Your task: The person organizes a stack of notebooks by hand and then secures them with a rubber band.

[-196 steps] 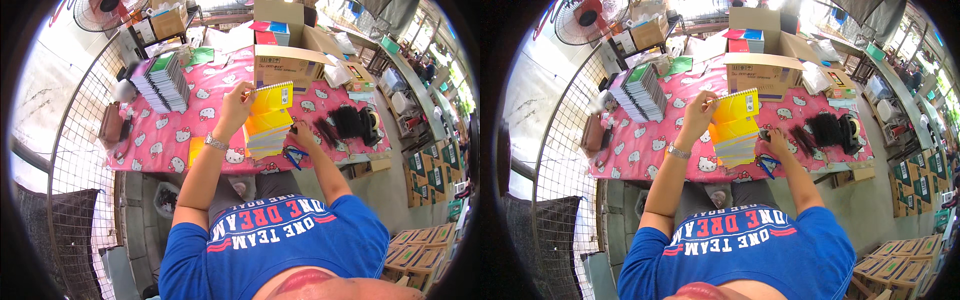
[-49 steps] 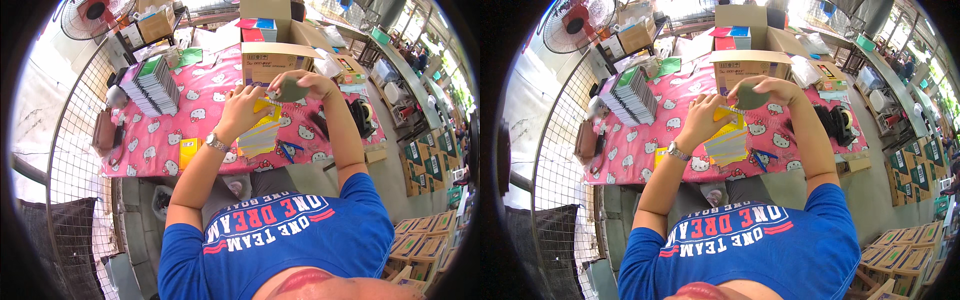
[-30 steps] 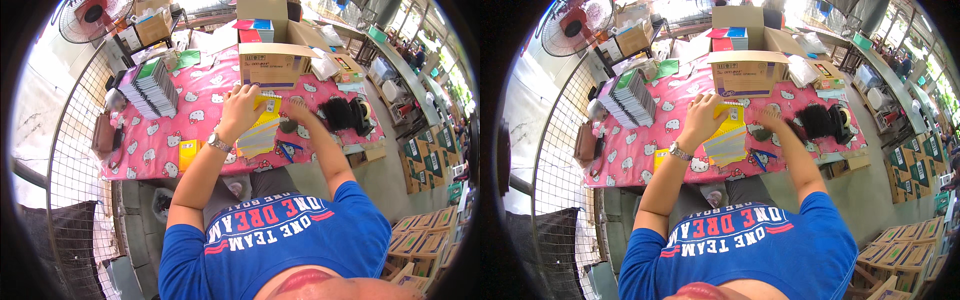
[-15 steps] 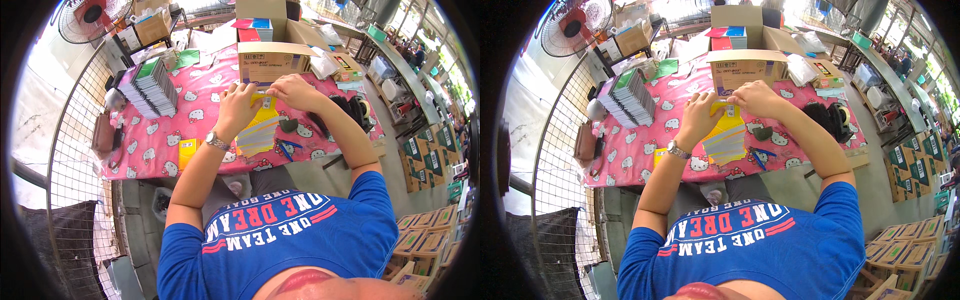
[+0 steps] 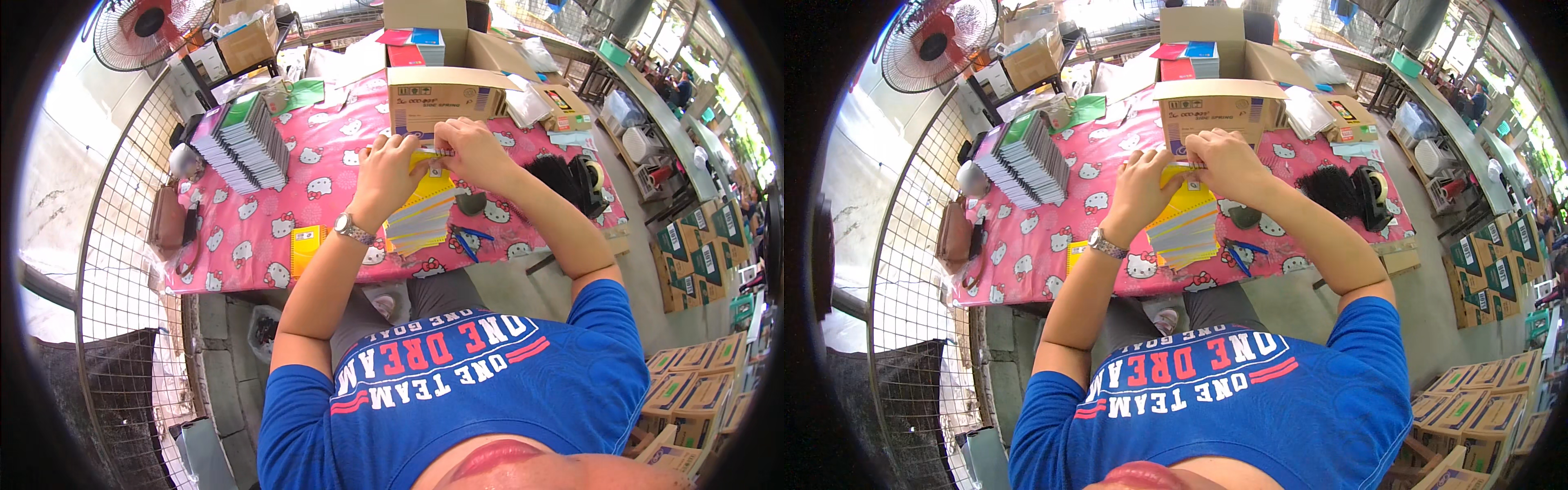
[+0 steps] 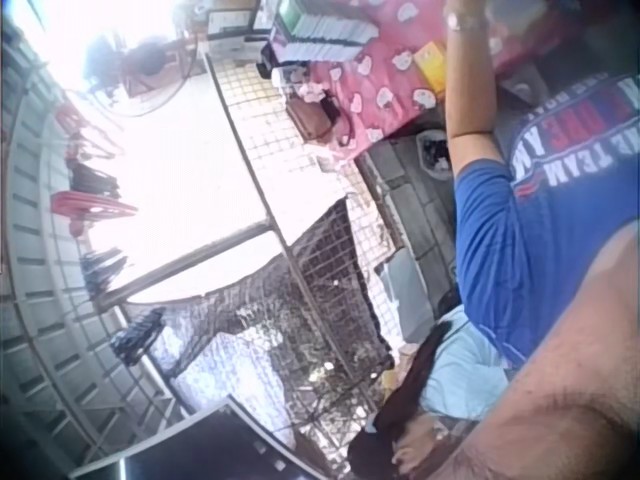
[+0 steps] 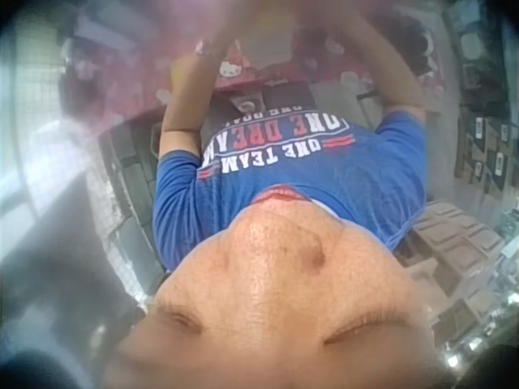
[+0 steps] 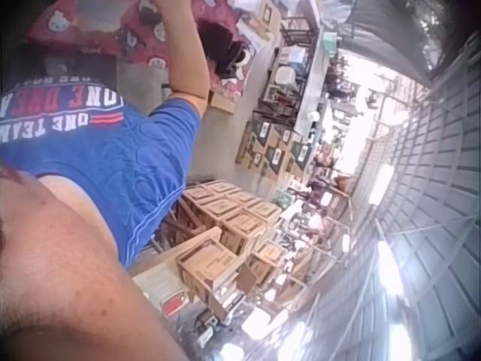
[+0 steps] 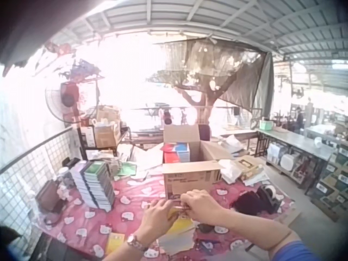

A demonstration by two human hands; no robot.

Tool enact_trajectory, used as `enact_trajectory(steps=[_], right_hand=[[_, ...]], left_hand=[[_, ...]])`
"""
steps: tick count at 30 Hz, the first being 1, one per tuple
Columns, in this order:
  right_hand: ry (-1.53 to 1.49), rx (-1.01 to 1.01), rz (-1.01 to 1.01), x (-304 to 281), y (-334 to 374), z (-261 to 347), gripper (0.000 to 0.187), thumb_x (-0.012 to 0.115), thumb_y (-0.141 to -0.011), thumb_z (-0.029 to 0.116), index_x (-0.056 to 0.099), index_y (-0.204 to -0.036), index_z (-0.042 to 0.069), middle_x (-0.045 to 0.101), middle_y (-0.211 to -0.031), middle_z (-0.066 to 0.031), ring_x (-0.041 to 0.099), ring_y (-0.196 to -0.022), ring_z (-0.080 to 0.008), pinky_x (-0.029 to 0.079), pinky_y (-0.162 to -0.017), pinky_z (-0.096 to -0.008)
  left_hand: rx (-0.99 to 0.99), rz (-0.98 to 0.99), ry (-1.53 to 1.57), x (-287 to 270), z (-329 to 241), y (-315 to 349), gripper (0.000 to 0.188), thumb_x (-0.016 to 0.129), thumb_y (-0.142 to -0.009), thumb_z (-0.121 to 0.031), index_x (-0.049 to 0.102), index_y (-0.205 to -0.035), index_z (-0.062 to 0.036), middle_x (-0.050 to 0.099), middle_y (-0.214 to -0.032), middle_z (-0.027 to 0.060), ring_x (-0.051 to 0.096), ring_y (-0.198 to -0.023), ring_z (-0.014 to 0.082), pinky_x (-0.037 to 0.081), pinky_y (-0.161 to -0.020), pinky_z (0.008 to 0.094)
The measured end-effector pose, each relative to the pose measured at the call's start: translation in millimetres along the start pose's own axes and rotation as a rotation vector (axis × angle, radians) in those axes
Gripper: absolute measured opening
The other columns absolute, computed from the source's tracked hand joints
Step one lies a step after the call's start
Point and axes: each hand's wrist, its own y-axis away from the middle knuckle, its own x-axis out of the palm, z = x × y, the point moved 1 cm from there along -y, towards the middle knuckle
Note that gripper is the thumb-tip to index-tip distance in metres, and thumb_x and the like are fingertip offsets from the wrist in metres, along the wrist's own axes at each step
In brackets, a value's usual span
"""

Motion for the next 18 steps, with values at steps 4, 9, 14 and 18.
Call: enact_trajectory(steps=[4,9,14,18], right_hand=[[0.053,-0.098,0.032,-3.1,0.5,-4.1,0.016,0.067,-0.083,0.023,0.068,-0.088,0.008,0.068,-0.083,-0.0074,0.065,-0.083,-0.0295,0.049,-0.077,-0.0404],[-0.589,0.176,0.268,8.6,11.0,-60.2,0.03,0.062,-0.09,0.033,0.072,-0.109,0.012,0.072,-0.088,-0.0135,0.069,-0.084,-0.0278,0.053,-0.071,-0.0399],[0.574,0.535,0.33,186.7,142.4,-161.3,0.053,0.063,-0.087,0.047,0.061,-0.123,0.009,0.069,-0.099,-0.0176,0.065,-0.098,-0.0347,0.049,-0.092,-0.0446],[0.131,0.761,0.485,188.2,112.1,-138.7,0.069,0.071,-0.081,0.041,0.048,-0.136,0.007,0.059,-0.122,-0.0223,0.057,-0.117,-0.0347,0.045,-0.101,-0.0455]], left_hand=[[0.013,-0.019,0.007,1.3,-1.8,0.2,0.031,0.068,-0.085,-0.03,0.06,-0.108,-0.0115,0.064,-0.105,0.0074,0.056,-0.109,0.0288,0.044,-0.089,0.0465],[0.036,-0.077,0.061,-1.0,10.3,10.3,0.032,0.072,-0.081,-0.025,0.062,-0.107,-0.0095,0.065,-0.103,0.0092,0.056,-0.106,0.0313,0.046,-0.088,0.0452],[0.082,-0.142,0.179,1.8,4.5,-2.7,0.035,0.075,-0.078,-0.024,0.063,-0.105,-0.0055,0.061,-0.107,0.014,0.055,-0.103,0.0344,0.046,-0.091,0.0439],[-0.008,-0.227,0.059,-2.2,20.0,13.2,0.037,0.077,-0.077,-0.024,0.061,-0.103,-0.0041,0.057,-0.108,0.0154,0.055,-0.1,0.0332,0.048,-0.087,0.0417]])
